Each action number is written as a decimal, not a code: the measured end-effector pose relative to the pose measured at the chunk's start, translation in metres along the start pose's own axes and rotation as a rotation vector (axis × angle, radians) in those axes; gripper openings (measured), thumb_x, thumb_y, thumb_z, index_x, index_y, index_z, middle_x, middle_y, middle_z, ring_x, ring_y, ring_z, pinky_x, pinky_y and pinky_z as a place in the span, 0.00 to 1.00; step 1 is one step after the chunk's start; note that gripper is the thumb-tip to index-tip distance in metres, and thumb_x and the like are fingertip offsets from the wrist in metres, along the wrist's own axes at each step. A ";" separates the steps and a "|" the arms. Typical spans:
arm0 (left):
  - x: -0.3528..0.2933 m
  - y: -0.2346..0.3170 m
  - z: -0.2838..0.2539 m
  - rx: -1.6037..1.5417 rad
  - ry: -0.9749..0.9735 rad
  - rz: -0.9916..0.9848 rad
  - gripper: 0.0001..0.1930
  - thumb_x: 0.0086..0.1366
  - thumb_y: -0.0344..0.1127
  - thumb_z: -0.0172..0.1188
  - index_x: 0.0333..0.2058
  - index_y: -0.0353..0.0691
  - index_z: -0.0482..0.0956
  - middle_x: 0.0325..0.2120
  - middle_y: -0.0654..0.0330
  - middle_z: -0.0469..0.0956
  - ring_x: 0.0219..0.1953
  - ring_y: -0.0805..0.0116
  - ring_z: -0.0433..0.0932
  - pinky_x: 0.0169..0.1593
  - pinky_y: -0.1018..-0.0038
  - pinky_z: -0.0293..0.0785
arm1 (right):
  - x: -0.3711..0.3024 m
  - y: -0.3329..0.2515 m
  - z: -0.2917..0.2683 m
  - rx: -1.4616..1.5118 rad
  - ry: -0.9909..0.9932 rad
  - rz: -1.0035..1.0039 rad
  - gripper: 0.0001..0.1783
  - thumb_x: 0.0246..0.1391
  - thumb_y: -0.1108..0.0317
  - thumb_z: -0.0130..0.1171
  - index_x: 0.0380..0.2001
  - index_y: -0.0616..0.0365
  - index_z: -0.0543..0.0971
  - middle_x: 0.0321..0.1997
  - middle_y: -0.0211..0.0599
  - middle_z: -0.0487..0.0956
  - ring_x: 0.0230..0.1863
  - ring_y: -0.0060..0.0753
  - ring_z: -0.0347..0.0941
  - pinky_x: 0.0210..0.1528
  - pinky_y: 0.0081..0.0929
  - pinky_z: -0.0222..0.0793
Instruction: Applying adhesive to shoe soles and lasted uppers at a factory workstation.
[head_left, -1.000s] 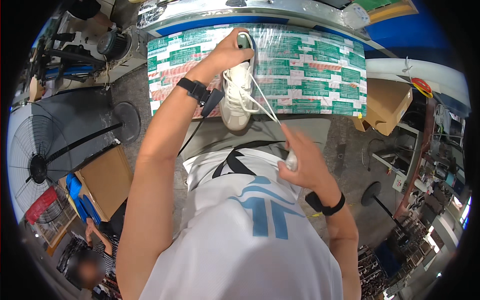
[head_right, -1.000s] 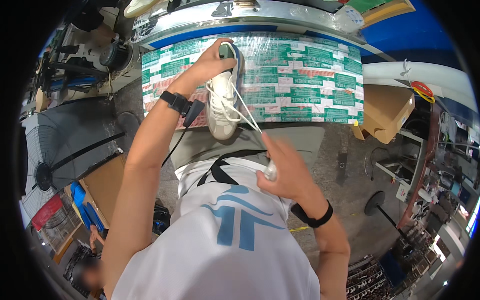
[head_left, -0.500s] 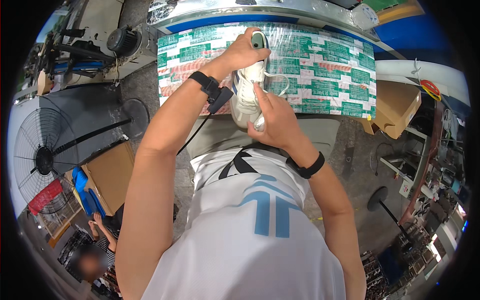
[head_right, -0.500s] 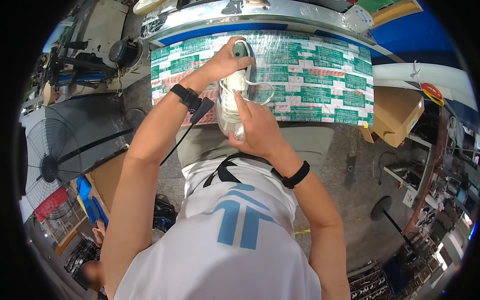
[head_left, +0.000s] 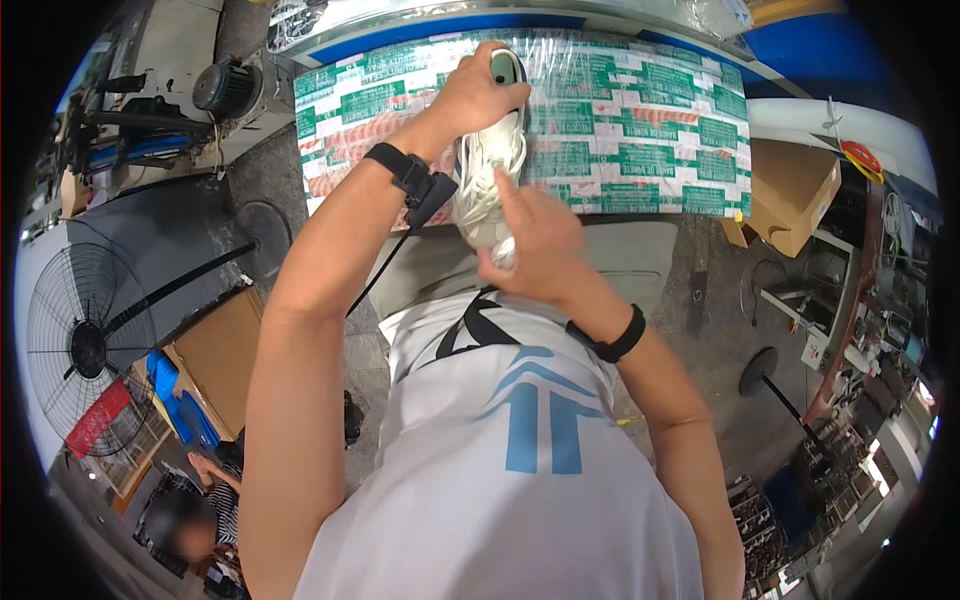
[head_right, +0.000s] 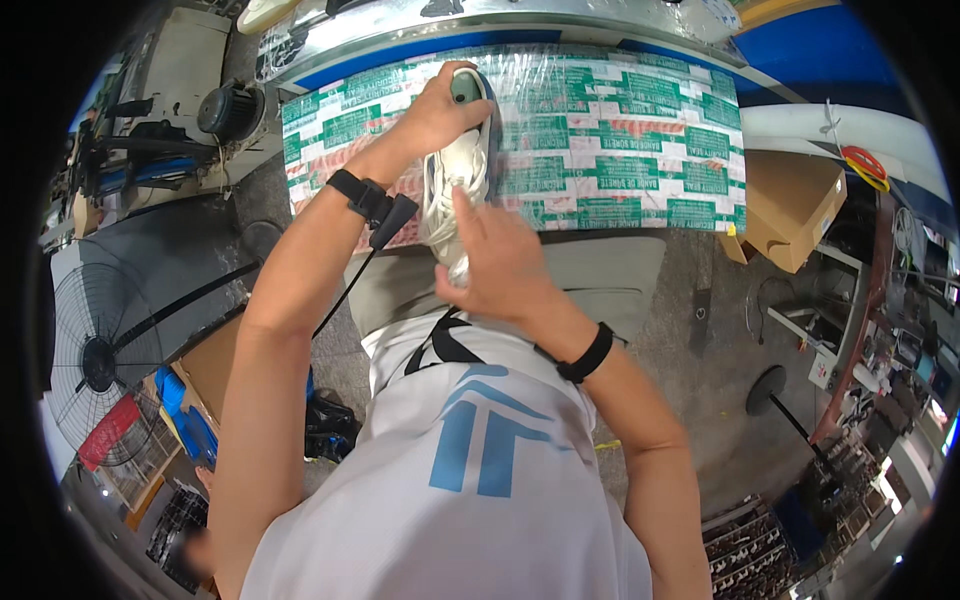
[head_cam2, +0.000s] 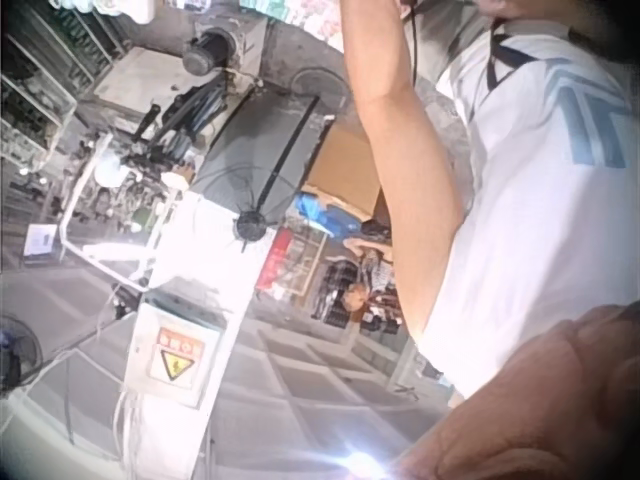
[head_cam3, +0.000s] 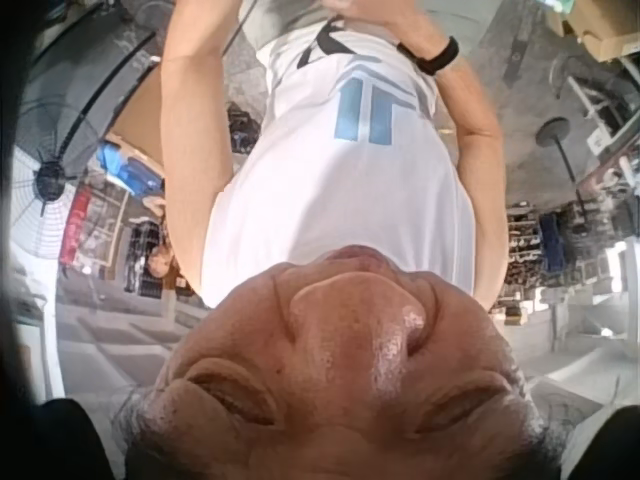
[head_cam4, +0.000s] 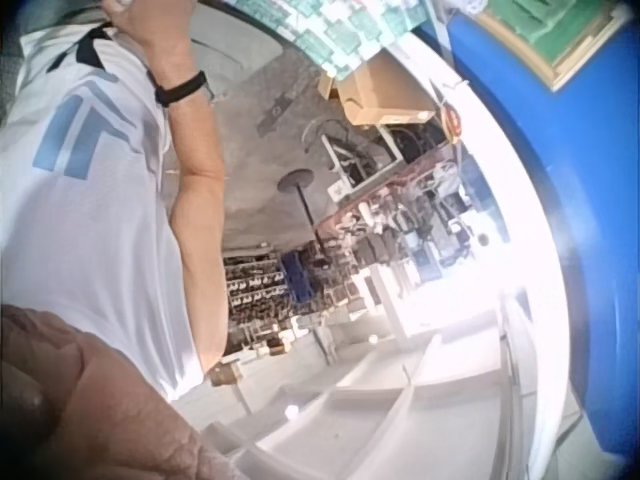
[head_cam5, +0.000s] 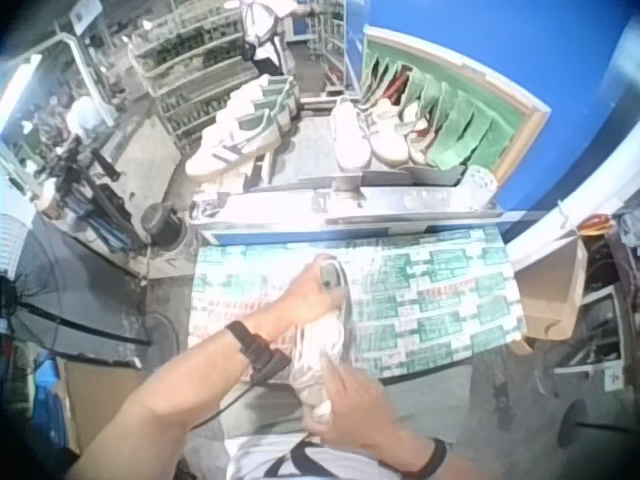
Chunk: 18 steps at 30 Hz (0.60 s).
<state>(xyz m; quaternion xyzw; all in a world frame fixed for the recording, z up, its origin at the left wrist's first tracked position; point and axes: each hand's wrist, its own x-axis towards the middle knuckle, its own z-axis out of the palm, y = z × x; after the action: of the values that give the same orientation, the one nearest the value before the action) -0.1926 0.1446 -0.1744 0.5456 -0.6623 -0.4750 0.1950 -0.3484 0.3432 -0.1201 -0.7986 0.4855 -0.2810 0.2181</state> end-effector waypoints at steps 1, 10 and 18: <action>-0.001 -0.003 0.003 -0.006 -0.004 -0.001 0.45 0.62 0.55 0.71 0.73 0.41 0.66 0.61 0.31 0.77 0.61 0.36 0.81 0.65 0.54 0.77 | 0.001 0.003 -0.005 -0.074 -0.025 0.030 0.55 0.44 0.56 0.76 0.74 0.69 0.69 0.44 0.46 0.79 0.41 0.50 0.79 0.44 0.45 0.77; -0.008 0.015 0.007 0.113 0.064 -0.040 0.45 0.62 0.55 0.70 0.73 0.44 0.66 0.60 0.33 0.77 0.60 0.33 0.81 0.64 0.52 0.78 | 0.008 0.012 -0.001 -0.012 -0.070 -0.032 0.53 0.45 0.59 0.76 0.73 0.70 0.70 0.42 0.48 0.79 0.39 0.51 0.78 0.43 0.45 0.77; -0.005 0.010 0.008 0.149 0.065 -0.043 0.43 0.63 0.53 0.69 0.73 0.43 0.66 0.60 0.33 0.77 0.61 0.32 0.81 0.65 0.50 0.78 | 0.027 -0.035 0.021 0.355 -0.221 0.235 0.47 0.47 0.58 0.75 0.69 0.70 0.74 0.45 0.51 0.82 0.45 0.53 0.83 0.48 0.43 0.80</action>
<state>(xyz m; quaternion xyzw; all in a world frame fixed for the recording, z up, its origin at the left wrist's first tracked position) -0.2020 0.1516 -0.1686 0.5880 -0.6773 -0.4103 0.1648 -0.3020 0.3359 -0.1082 -0.7116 0.4913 -0.2453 0.4382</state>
